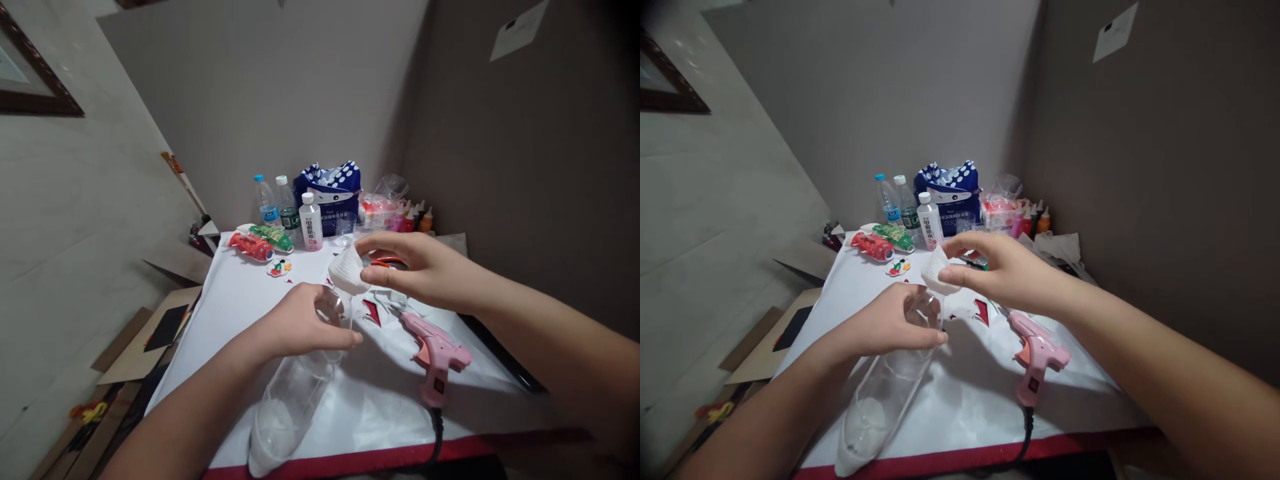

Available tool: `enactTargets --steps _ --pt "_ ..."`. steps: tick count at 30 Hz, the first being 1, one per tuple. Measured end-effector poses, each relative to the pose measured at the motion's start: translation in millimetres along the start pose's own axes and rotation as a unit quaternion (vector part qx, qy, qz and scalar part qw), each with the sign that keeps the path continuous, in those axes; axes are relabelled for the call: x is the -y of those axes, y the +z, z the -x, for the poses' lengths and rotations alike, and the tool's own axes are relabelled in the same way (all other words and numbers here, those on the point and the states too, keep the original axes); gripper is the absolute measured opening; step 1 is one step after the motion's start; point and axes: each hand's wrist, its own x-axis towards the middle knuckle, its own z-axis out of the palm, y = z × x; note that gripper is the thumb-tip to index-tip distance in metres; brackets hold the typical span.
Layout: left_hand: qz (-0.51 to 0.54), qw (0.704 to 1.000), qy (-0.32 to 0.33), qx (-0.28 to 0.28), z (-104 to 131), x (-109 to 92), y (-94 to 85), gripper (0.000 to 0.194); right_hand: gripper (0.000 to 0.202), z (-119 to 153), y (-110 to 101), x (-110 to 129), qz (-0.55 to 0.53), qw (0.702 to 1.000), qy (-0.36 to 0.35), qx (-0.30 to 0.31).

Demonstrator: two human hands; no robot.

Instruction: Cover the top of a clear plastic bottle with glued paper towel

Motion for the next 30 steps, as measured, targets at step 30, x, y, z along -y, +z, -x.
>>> enactTargets --steps 30 --pt "0.189 0.976 0.036 0.105 -8.2 9.0 -3.1 0.054 0.027 4.2 19.8 -31.1 -0.348 0.937 0.02 0.01"
